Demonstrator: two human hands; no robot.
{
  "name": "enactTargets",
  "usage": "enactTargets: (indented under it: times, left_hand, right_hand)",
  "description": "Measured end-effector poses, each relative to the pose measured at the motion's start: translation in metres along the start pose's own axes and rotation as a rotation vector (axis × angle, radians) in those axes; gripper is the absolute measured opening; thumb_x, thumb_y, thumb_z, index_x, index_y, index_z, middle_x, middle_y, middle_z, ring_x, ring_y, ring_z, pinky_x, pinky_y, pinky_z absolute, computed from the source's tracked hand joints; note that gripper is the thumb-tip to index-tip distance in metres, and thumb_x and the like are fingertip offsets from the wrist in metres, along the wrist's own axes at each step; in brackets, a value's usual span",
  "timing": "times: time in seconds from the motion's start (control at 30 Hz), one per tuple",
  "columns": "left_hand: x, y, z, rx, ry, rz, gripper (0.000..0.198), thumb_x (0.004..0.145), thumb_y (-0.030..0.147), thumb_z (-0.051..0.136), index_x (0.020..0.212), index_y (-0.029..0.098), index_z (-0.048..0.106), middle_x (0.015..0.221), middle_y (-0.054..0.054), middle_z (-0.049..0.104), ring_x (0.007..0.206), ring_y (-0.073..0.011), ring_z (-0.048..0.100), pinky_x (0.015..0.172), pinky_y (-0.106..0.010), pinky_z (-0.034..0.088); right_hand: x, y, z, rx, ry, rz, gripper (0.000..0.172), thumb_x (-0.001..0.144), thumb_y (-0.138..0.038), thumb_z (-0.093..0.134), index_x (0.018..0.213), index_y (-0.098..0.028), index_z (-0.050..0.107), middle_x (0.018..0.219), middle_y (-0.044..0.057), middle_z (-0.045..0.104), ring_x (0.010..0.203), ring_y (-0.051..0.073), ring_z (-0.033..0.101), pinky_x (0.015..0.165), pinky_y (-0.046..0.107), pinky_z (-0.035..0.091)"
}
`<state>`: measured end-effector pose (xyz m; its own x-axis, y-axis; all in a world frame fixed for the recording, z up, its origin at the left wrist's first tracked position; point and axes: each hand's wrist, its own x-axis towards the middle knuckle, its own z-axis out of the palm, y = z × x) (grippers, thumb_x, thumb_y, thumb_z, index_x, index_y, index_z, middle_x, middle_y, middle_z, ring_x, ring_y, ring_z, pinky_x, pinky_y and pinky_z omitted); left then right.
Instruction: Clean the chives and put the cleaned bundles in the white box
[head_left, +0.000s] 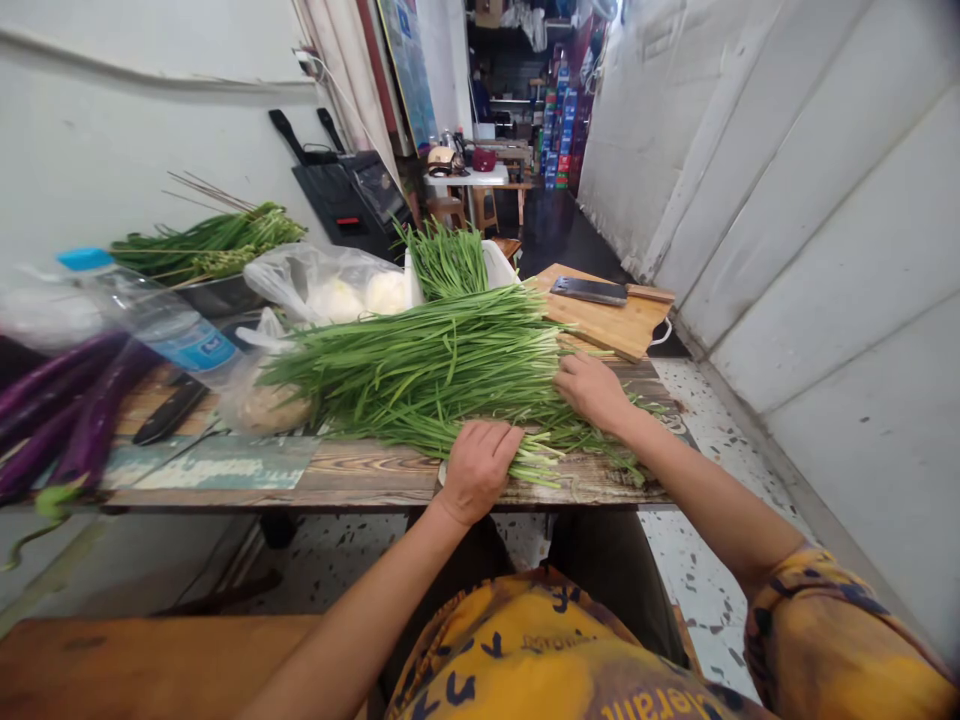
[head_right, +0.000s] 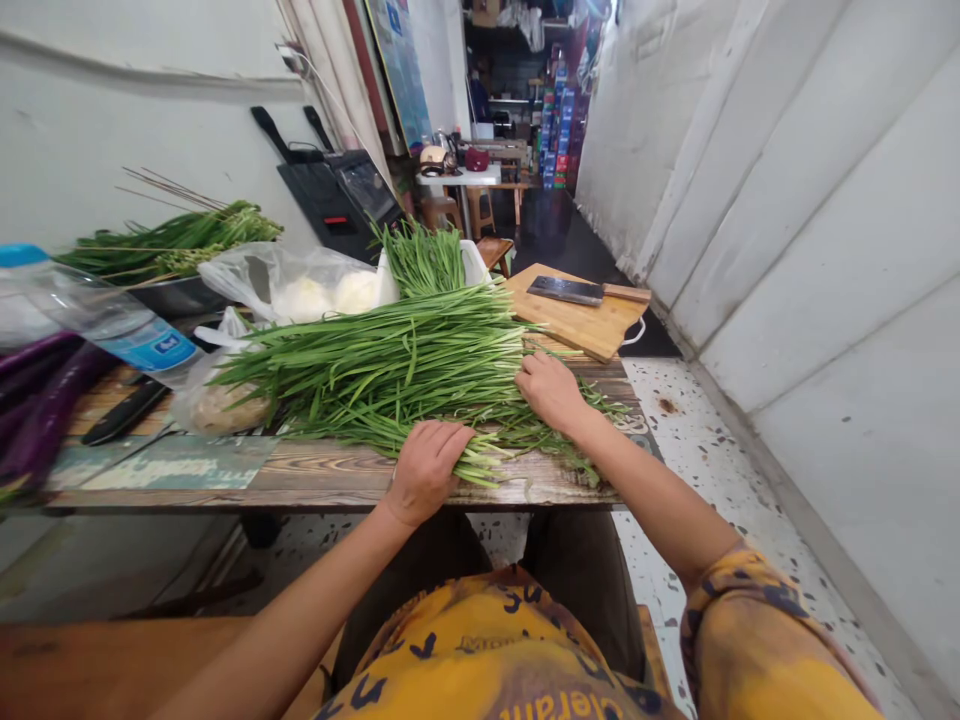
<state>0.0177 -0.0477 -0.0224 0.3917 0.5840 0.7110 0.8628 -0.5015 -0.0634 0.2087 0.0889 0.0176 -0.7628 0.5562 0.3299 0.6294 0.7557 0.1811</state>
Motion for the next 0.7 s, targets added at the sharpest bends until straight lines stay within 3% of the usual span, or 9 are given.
enactTargets:
  times: [0.1, 0.2, 0.3, 0.37, 0.53, 0.7]
  left_hand:
    - [-0.002, 0.000, 0.000, 0.007, 0.032, -0.024, 0.033, 0.084, 0.008, 0.038, 0.114, 0.011, 0.052, 0.087, -0.011, 0.062, 0.079, -0.0209, 0.052, 0.073, -0.035, 0.040]
    - [-0.004, -0.001, -0.001, -0.024, 0.036, -0.010, 0.039, 0.085, 0.009, 0.037, 0.123, 0.008, 0.047, 0.094, -0.014, 0.062, 0.085, -0.0217, 0.052, 0.076, -0.036, 0.041]
    - [-0.003, -0.002, -0.001, -0.075, -0.020, 0.014, 0.034, 0.086, 0.014, 0.039, 0.118, 0.009, 0.051, 0.105, -0.016, 0.060, 0.091, -0.0229, 0.052, 0.078, -0.036, 0.041]
    - [-0.002, -0.002, -0.001, -0.120, -0.065, 0.010, 0.028, 0.086, 0.019, 0.041, 0.108, 0.011, 0.056, 0.098, -0.014, 0.062, 0.086, -0.0223, 0.052, 0.076, -0.036, 0.041]
    - [0.002, -0.002, -0.002, -0.144, -0.101, 0.024, 0.028, 0.085, 0.023, 0.044, 0.106, 0.010, 0.057, 0.081, -0.010, 0.063, 0.078, -0.0216, 0.050, 0.072, -0.035, 0.041]
    - [0.000, -0.002, -0.002, -0.089, -0.094, 0.011, 0.023, 0.085, 0.018, 0.040, 0.098, 0.013, 0.059, 0.077, -0.009, 0.060, 0.076, -0.0214, 0.048, 0.069, -0.034, 0.040]
  right_hand:
    - [-0.012, -0.011, -0.014, 0.151, 0.089, -0.008, 0.020, 0.090, -0.022, 0.046, 0.080, -0.015, 0.062, 0.083, 0.008, 0.059, 0.080, 0.018, 0.049, 0.071, 0.029, 0.033]
    - [-0.028, -0.034, -0.019, 0.367, 0.085, -0.071, 0.015, 0.088, -0.022, 0.049, 0.081, -0.017, 0.061, 0.074, 0.004, 0.060, 0.070, 0.015, 0.050, 0.064, 0.026, 0.035]
    - [-0.040, -0.054, -0.012, 0.496, 0.117, -0.119, 0.012, 0.085, -0.022, 0.051, 0.083, -0.016, 0.061, 0.071, 0.003, 0.061, 0.066, 0.014, 0.051, 0.061, 0.024, 0.036]
    - [-0.043, -0.059, -0.006, 0.546, 0.155, -0.095, 0.013, 0.085, -0.022, 0.051, 0.081, -0.016, 0.062, 0.070, 0.003, 0.061, 0.065, 0.013, 0.052, 0.059, 0.023, 0.037]
    - [-0.039, -0.059, -0.002, 0.590, 0.179, -0.043, 0.017, 0.087, -0.024, 0.051, 0.079, -0.016, 0.064, 0.069, 0.004, 0.064, 0.064, 0.012, 0.055, 0.060, 0.022, 0.039]
    - [-0.040, -0.039, -0.012, 0.607, 0.079, -0.060, 0.020, 0.088, -0.028, 0.052, 0.076, -0.016, 0.064, 0.067, 0.002, 0.064, 0.061, 0.011, 0.054, 0.058, 0.021, 0.037]
